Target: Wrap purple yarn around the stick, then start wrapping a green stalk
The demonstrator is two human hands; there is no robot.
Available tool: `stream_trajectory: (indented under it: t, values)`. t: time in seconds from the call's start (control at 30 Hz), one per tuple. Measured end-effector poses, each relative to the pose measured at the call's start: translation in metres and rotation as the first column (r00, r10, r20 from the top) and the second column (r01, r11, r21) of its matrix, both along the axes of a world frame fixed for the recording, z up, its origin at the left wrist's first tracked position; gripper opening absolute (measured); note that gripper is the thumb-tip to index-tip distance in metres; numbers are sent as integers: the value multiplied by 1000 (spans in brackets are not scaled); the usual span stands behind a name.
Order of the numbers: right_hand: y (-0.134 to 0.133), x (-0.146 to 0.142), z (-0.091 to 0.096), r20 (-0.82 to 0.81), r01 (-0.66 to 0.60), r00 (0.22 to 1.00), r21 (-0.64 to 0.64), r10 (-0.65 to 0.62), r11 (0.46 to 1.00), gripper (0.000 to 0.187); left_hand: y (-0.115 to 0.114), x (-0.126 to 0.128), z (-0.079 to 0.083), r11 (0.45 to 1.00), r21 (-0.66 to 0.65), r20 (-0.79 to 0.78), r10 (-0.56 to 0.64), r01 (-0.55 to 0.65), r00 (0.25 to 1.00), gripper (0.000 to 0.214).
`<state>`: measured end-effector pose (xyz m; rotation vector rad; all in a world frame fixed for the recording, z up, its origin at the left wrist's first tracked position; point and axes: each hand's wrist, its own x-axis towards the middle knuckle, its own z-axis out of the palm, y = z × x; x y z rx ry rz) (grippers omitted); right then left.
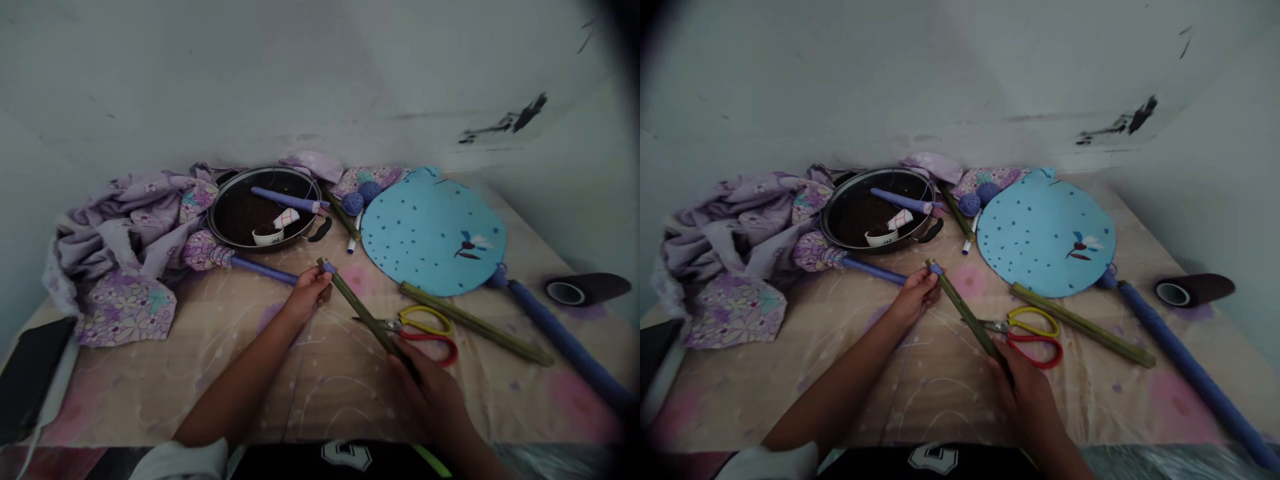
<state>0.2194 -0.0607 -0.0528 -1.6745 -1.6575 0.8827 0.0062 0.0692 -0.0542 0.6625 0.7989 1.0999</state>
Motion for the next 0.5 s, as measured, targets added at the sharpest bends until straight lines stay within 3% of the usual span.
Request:
stream_trajectory:
  t: [0.03,0.1,0.17,0.23,0.3,0.37,0.43,0.5]
  values:
    - [-3,-6,3,-211,6,976,-184,-46,983,27,0,-1,0,1000,2,1,-8,8,1000,39]
    - [-7,-15,10,-568,-99,785,-507,-246,856,31,1,-1,0,1000,4,3,-21,21,1000,38]
    - [-9,-20,18,-695,-235,566,-651,-442,722,34,1,-2,0,999,4,4,-32,32,999,35]
    - [-10,-18,22,-709,-305,471,-689,-525,658,35,1,-1,-1,999,3,7,-33,33,999,34]
    - [-12,-13,20,-696,-250,525,-676,-490,693,37,1,-1,-1,1000,2,13,-22,22,1000,33]
    - [-16,-5,12,-584,-49,723,-577,-370,816,40,1,-1,-1,1000,0,23,-9,9,1000,34]
    - [-22,2,2,-310,137,922,-297,-231,945,46,1,-1,-1,1000,-3,34,-3,3,999,34]
    - [-26,8,-6,-60,97,993,-21,-99,995,39,2,-2,-1,1000,-2,42,-4,4,999,35]
